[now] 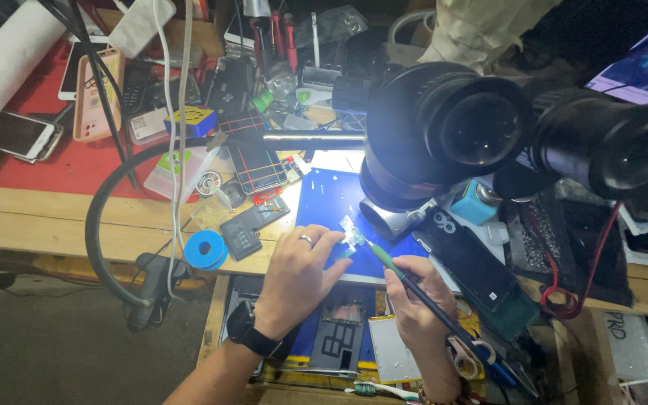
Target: The person uses a soldering iron and tweezers to work on a small circuit board under a microscope. They repeatedly heat and adjust tiny components on the board while holding it steady with their left hand.
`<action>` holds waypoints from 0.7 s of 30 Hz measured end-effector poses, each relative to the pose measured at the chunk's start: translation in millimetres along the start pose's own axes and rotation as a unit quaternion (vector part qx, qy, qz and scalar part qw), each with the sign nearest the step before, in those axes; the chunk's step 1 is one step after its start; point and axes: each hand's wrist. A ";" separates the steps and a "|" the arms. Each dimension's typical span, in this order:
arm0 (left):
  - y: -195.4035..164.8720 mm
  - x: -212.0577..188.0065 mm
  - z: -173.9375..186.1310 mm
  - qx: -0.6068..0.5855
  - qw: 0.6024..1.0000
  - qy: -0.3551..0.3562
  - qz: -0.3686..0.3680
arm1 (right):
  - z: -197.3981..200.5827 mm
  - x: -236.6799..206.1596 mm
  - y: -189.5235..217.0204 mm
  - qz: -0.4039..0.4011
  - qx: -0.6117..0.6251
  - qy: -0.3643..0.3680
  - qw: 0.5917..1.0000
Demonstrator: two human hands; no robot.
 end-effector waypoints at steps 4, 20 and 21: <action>3.5 -1.0 -5.3 -0.057 0.998 -0.011 0.000 | 2.0 2.5 0.3 -0.019 0.042 -0.001 0.999; 13.1 4.2 -8.5 0.008 0.999 -0.039 -0.035 | 0.0 1.5 4.3 -0.032 0.006 -0.021 0.999; 13.1 3.1 -9.7 0.008 0.999 -0.044 -0.031 | -0.5 1.8 5.0 -0.026 0.007 -0.022 0.999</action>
Point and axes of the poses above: each hand's wrist, its own x-axis towards the middle knuckle, its own z-axis out of the back of the hand, y = z × x, and after that the axes turned 9 degrees about x, right-handed
